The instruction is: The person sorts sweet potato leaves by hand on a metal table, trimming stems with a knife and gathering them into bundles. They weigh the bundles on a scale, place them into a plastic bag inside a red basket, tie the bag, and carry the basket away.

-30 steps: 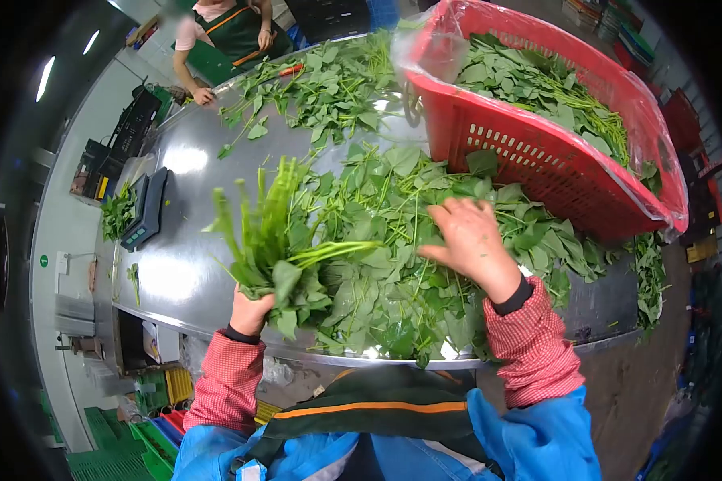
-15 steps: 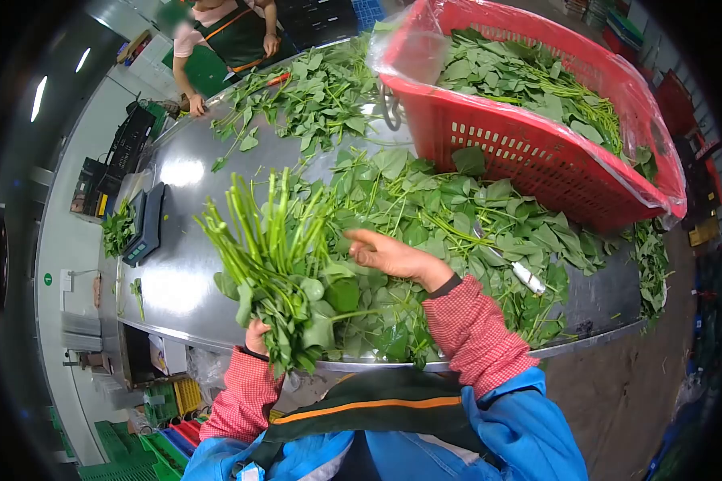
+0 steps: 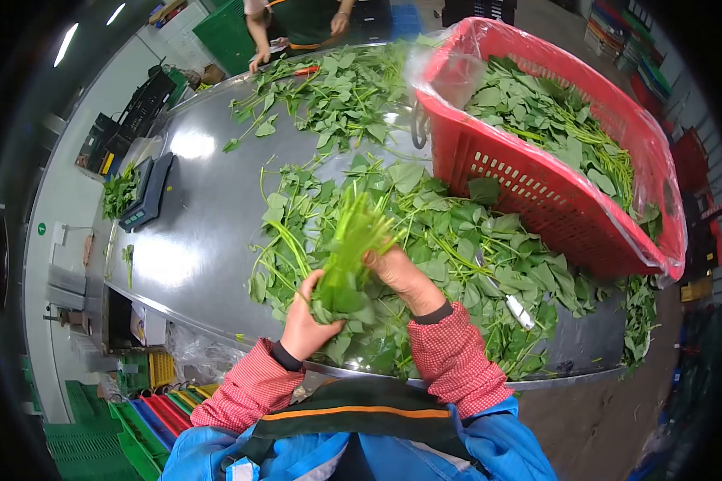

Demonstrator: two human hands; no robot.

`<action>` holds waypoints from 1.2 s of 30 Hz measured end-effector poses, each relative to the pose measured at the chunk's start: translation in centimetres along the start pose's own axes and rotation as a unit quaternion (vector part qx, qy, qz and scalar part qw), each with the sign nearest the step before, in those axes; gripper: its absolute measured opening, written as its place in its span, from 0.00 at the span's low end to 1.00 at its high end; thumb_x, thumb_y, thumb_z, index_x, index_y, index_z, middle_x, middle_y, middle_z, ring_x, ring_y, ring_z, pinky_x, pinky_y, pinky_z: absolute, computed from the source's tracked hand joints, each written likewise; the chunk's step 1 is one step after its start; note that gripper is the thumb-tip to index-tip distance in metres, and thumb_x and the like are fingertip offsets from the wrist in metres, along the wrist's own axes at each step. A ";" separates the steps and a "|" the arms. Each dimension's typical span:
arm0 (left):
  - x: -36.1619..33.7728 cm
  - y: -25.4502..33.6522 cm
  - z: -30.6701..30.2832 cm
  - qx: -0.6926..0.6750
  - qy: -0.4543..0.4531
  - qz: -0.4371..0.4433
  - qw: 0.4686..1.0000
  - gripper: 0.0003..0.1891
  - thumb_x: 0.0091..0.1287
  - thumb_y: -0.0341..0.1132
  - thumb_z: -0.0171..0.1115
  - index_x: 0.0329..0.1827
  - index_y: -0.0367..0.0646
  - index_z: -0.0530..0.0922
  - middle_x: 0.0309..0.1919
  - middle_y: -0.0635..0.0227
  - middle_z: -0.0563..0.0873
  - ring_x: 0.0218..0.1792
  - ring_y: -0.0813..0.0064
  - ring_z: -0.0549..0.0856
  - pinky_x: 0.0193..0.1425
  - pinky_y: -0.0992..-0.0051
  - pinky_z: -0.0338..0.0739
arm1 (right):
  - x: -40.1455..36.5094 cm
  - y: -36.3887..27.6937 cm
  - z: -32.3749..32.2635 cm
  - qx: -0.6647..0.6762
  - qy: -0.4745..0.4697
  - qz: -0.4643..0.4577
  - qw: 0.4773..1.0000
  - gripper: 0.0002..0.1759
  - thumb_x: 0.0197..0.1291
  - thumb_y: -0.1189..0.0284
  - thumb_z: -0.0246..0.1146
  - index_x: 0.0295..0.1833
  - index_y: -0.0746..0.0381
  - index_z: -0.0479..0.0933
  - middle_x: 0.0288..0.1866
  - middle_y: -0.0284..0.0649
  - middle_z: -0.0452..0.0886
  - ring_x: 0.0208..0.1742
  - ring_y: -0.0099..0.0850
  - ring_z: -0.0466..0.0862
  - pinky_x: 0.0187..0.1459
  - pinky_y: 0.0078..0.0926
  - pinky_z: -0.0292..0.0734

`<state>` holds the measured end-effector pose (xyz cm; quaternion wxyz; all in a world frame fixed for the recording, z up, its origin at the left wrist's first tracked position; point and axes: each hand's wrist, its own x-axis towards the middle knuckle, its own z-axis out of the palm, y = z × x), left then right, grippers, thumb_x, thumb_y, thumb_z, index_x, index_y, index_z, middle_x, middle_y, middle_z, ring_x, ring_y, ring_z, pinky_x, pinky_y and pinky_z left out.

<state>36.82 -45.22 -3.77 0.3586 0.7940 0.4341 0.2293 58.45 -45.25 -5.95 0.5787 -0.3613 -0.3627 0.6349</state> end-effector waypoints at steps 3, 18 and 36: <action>-0.2 2.9 0.3 0.118 -0.037 0.040 0.991 0.47 0.43 0.29 0.76 0.70 0.42 0.62 0.53 0.43 0.73 0.53 0.47 0.77 0.58 0.62 0.75 | 0.6 0.6 -0.7 0.086 0.020 -0.048 0.995 0.51 0.50 0.45 0.71 0.72 0.63 0.59 0.60 0.40 0.75 0.65 0.36 0.74 0.65 0.36 0.69; -0.8 1.4 -6.1 0.097 -0.106 0.136 0.980 0.39 0.46 0.47 0.78 0.64 0.49 0.72 0.52 0.52 0.78 0.58 0.47 0.73 0.63 0.56 0.68 | 0.8 -12.2 -0.4 -0.076 -0.024 -0.012 0.997 0.11 0.59 0.72 0.65 0.46 0.65 0.78 0.40 0.39 0.84 0.43 0.29 0.84 0.49 0.29 0.78; -1.1 -12.1 -14.9 0.399 -0.339 0.053 0.850 0.35 0.51 0.60 0.71 0.62 0.58 0.77 0.49 0.44 0.83 0.51 0.52 0.83 0.56 0.62 0.76 | 9.1 -11.1 8.4 -0.255 0.110 -0.005 0.961 0.16 0.53 0.74 0.71 0.47 0.64 0.77 0.39 0.31 0.82 0.41 0.21 0.80 0.46 0.22 0.76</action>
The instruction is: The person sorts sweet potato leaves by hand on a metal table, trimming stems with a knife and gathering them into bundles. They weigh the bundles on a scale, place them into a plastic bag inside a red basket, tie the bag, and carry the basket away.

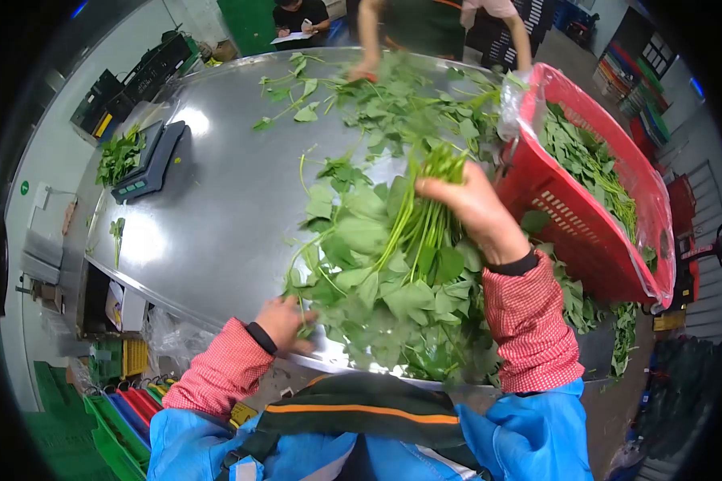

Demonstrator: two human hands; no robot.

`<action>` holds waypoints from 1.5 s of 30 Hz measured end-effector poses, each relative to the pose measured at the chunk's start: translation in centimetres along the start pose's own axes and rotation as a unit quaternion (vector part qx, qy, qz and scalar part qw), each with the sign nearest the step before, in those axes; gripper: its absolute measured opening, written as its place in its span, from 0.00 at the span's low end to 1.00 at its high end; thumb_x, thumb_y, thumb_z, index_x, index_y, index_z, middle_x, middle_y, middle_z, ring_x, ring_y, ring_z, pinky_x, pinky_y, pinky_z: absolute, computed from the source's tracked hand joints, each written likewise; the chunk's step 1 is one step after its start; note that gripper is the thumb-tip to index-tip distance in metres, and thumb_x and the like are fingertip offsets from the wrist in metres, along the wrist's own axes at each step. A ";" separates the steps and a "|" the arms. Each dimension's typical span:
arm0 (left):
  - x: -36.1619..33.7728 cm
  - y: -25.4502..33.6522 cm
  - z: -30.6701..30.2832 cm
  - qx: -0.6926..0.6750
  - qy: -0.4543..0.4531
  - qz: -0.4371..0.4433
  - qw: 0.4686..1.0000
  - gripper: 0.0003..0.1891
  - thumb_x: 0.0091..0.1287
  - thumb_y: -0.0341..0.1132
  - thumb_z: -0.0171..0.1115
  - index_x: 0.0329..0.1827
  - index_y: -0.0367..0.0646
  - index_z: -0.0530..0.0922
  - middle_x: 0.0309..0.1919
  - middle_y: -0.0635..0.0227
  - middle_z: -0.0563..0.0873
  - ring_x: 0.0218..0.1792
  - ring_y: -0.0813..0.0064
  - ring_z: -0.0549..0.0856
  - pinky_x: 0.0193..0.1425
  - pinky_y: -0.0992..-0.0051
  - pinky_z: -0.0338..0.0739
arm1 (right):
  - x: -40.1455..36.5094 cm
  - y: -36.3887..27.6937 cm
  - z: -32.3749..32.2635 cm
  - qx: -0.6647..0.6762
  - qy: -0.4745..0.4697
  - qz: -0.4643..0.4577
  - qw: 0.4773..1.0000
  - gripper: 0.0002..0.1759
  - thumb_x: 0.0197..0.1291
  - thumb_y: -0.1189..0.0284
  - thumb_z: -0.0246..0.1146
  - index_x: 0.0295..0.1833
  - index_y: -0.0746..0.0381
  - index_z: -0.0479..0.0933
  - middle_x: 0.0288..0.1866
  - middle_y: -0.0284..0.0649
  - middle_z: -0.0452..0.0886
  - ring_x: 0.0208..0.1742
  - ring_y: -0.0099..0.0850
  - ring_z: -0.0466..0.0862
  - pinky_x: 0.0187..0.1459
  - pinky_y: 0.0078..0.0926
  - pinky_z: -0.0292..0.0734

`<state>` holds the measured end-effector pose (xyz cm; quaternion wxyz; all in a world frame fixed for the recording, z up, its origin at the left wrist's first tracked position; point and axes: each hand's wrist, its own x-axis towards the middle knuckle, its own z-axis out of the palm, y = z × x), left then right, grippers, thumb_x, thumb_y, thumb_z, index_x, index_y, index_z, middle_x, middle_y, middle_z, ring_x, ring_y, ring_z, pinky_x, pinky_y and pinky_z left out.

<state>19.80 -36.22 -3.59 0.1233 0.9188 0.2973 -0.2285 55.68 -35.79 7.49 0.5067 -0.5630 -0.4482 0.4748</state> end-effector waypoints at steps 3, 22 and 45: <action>-0.3 -6.3 0.4 -0.266 -0.101 0.010 0.959 0.42 0.50 0.65 0.70 0.64 0.49 0.75 0.50 0.45 0.83 0.50 0.56 0.84 0.56 0.63 0.77 | 1.4 0.7 3.0 -0.065 -0.019 -0.130 0.989 0.11 0.57 0.77 0.68 0.45 0.63 0.77 0.37 0.27 0.80 0.38 0.16 0.77 0.42 0.19 0.74; 2.4 -5.0 5.9 -0.973 -0.053 -0.059 0.215 0.27 0.76 0.53 0.46 0.69 0.44 0.65 0.61 0.63 0.78 0.60 0.66 0.79 0.63 0.63 0.77 | -4.1 9.0 20.1 -0.605 -0.199 -0.318 0.702 0.30 0.51 0.73 0.58 0.64 0.55 0.70 0.53 0.41 0.75 0.62 0.41 0.73 0.69 0.45 0.65; 2.6 -3.8 7.3 -0.967 -0.058 -0.079 0.236 0.18 0.72 0.50 0.54 0.50 0.45 0.77 0.36 0.68 0.83 0.45 0.66 0.85 0.57 0.60 0.78 | -7.4 17.5 20.0 0.333 0.022 0.302 0.893 0.25 0.74 0.58 0.46 0.59 0.68 0.73 0.50 0.44 0.83 0.44 0.31 0.84 0.46 0.29 0.80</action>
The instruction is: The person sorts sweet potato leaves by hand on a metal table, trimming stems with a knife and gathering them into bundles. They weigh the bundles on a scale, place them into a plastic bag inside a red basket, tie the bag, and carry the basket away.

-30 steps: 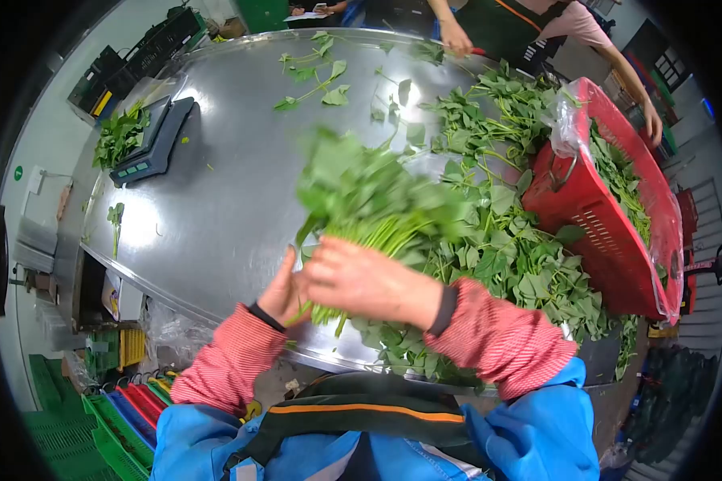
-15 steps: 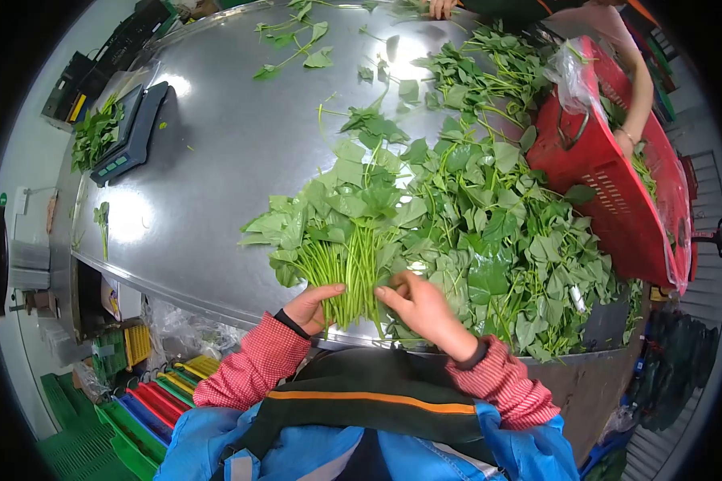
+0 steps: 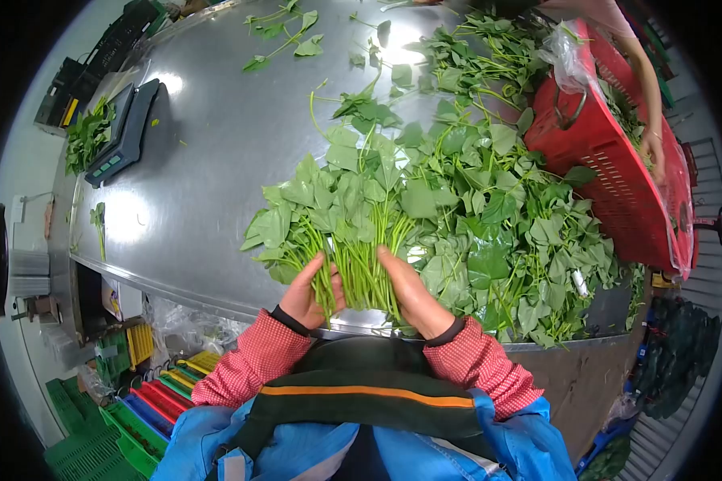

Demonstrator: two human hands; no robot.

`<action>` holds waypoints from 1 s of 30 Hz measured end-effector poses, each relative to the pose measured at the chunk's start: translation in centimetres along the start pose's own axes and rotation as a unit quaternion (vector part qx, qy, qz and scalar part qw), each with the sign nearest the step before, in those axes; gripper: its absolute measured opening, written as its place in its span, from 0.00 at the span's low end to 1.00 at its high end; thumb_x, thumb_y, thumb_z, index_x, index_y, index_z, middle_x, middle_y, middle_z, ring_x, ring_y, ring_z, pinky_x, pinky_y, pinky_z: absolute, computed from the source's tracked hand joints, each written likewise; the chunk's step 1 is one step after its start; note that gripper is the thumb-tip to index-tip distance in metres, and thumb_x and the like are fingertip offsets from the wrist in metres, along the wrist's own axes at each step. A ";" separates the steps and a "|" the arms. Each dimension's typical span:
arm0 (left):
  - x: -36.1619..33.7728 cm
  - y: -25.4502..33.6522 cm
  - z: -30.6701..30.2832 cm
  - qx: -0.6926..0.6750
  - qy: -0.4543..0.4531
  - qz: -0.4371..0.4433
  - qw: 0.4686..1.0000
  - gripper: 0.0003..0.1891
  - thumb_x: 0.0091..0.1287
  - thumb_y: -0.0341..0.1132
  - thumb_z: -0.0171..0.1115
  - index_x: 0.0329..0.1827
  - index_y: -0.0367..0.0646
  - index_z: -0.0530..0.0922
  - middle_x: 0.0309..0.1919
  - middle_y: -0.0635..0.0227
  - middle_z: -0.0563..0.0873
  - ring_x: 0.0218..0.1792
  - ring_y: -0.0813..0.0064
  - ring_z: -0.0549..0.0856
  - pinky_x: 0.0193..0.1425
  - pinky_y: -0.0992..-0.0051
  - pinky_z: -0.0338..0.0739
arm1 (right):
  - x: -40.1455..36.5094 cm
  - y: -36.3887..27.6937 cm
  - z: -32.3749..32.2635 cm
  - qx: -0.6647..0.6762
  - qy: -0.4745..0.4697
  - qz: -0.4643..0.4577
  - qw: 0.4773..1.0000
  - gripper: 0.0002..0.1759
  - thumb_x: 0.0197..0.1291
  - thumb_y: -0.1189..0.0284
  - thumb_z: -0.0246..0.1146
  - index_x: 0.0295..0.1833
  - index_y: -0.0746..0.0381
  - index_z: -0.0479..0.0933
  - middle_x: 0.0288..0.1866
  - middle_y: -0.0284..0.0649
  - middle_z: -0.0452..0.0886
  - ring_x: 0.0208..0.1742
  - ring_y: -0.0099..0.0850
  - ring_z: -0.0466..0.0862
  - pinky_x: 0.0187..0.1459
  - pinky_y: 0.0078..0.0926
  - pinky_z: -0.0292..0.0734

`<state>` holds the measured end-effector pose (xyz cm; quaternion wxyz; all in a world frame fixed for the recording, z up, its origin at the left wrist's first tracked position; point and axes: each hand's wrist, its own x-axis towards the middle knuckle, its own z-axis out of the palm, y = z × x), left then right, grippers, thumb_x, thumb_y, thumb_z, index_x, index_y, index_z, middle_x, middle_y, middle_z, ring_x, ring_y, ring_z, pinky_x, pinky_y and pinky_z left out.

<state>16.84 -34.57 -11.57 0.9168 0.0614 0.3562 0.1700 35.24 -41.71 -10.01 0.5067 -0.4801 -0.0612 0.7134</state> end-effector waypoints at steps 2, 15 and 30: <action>0.5 0.0 1.1 0.032 0.030 0.033 0.998 0.17 0.72 0.45 0.56 0.57 0.45 0.76 0.44 0.67 0.85 0.46 0.69 0.85 0.54 0.64 0.80 | 0.9 0.6 -0.4 -0.087 0.028 -0.017 0.996 0.25 0.74 0.58 0.47 0.58 0.69 0.74 0.51 0.44 0.83 0.45 0.29 0.84 0.46 0.27 0.79; 0.2 -1.3 1.0 0.010 0.009 -0.068 0.998 0.19 0.68 0.34 0.56 0.61 0.42 0.73 0.55 0.61 0.82 0.56 0.64 0.82 0.64 0.58 0.75 | -1.7 -4.5 2.0 -0.755 0.142 -0.152 0.622 0.24 0.62 0.51 0.60 0.39 0.65 0.78 0.26 0.48 0.81 0.31 0.49 0.83 0.32 0.44 0.76; 0.8 -2.3 0.8 -0.111 -0.129 -0.082 0.982 0.28 0.65 0.35 0.49 0.70 0.38 0.64 0.62 0.51 0.75 0.65 0.49 0.74 0.69 0.51 0.68 | 0.9 -2.2 -2.2 -0.458 0.152 -0.143 0.864 0.14 0.62 0.63 0.63 0.34 0.64 0.74 0.18 0.43 0.78 0.20 0.36 0.82 0.24 0.35 0.73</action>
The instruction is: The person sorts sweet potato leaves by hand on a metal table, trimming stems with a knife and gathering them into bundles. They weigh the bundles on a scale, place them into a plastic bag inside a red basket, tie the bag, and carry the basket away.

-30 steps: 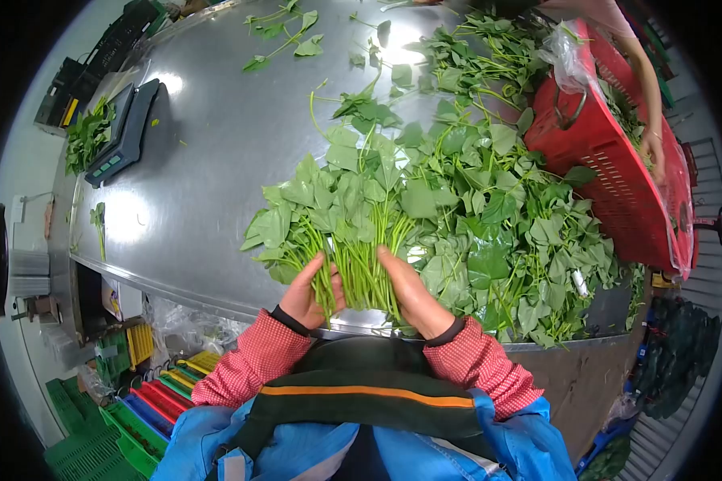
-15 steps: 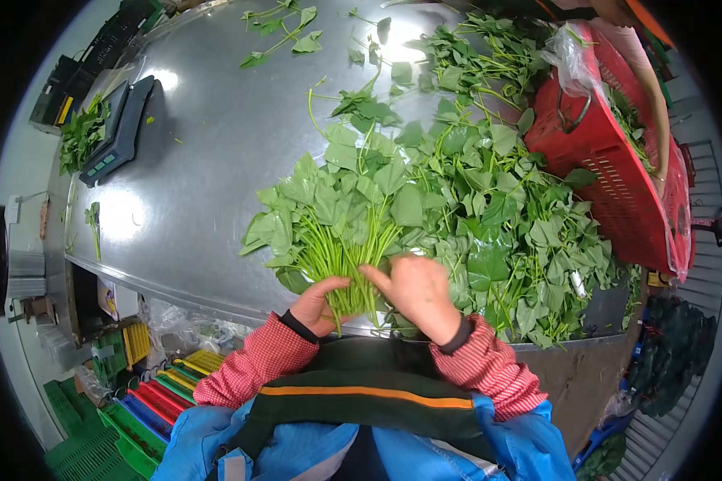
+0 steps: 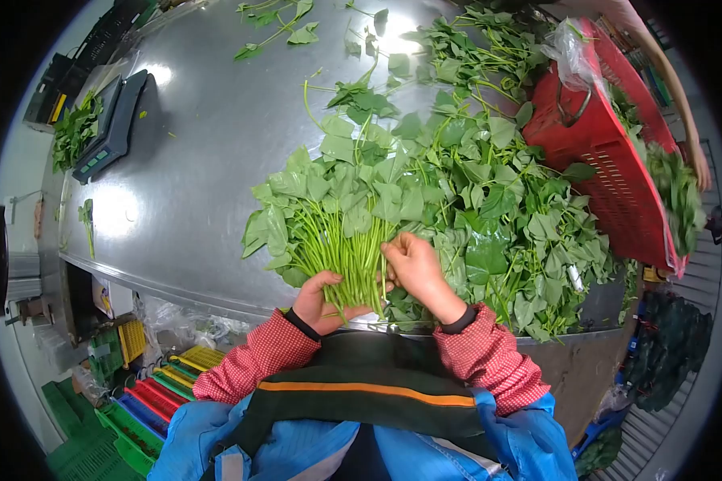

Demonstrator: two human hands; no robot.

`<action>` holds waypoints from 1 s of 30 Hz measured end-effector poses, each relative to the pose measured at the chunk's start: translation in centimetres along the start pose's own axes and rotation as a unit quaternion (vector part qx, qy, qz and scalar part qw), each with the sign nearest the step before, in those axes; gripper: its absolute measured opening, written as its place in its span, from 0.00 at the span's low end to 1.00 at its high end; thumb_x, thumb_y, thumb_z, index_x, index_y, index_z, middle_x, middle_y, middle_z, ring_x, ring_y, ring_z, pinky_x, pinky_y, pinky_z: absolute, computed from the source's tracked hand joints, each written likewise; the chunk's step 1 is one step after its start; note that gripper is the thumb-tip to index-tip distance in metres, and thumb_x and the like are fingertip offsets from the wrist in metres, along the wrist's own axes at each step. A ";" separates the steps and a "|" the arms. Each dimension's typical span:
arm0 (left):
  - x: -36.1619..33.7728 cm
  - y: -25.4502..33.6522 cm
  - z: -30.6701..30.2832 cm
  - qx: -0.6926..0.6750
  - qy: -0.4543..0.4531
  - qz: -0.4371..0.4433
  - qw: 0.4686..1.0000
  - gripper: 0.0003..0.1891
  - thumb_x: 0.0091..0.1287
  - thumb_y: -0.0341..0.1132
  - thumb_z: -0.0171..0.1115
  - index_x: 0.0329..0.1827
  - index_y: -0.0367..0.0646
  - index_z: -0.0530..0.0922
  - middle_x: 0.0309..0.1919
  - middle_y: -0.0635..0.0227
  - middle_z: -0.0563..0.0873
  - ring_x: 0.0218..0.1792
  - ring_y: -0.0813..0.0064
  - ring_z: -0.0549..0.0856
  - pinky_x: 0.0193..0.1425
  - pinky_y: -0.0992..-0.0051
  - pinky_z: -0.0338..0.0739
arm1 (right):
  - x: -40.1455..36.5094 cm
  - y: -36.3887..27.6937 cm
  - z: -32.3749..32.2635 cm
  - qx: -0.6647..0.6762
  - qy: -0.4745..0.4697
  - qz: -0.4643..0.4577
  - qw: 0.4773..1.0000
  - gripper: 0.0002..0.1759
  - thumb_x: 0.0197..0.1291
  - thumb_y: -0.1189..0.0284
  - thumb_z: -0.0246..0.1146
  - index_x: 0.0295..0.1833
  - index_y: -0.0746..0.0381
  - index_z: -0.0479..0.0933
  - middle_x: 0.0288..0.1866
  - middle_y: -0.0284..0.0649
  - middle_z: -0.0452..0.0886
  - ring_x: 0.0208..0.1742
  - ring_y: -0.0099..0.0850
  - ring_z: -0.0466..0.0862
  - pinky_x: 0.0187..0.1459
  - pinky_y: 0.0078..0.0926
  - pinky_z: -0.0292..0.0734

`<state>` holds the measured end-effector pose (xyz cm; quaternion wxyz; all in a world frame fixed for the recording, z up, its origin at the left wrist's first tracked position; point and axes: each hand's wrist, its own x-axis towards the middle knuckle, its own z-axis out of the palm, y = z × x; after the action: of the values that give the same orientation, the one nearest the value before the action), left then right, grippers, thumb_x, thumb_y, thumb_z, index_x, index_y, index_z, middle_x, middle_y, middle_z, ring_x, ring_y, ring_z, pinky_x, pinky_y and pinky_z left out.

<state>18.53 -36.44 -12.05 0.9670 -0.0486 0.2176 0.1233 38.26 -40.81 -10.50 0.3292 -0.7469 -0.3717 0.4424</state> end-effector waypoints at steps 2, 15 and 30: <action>0.0 -0.1 0.2 0.010 0.007 0.001 1.000 0.29 0.64 0.36 0.49 0.70 0.37 0.63 0.63 0.50 0.74 0.66 0.48 0.73 0.70 0.49 0.66 | -0.8 -1.5 0.0 -0.249 0.052 -0.103 0.962 0.14 0.60 0.61 0.65 0.34 0.62 0.74 0.20 0.45 0.80 0.23 0.42 0.82 0.24 0.37 0.74; -0.1 -0.3 0.2 0.012 -0.016 0.015 1.000 0.26 0.67 0.35 0.48 0.68 0.38 0.64 0.61 0.50 0.76 0.60 0.52 0.78 0.67 0.50 0.71 | 2.5 -3.2 -0.2 -0.014 0.015 -0.166 0.986 0.08 0.55 0.73 0.65 0.36 0.64 0.73 0.26 0.34 0.76 0.28 0.24 0.81 0.31 0.27 0.74; 0.8 1.0 0.5 0.118 0.079 -0.017 0.990 0.11 0.68 0.29 0.60 0.50 0.34 0.78 0.39 0.64 0.85 0.40 0.72 0.84 0.45 0.74 0.81 | -9.6 -7.5 -4.2 0.336 -0.357 -0.004 0.871 0.06 0.67 0.75 0.57 0.43 0.63 0.67 0.25 0.38 0.78 0.21 0.27 0.80 0.23 0.22 0.74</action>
<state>19.19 -35.22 -12.00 0.9476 0.0526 0.3057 0.0761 36.91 -45.84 1.32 0.4065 -0.3809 -0.2956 0.7761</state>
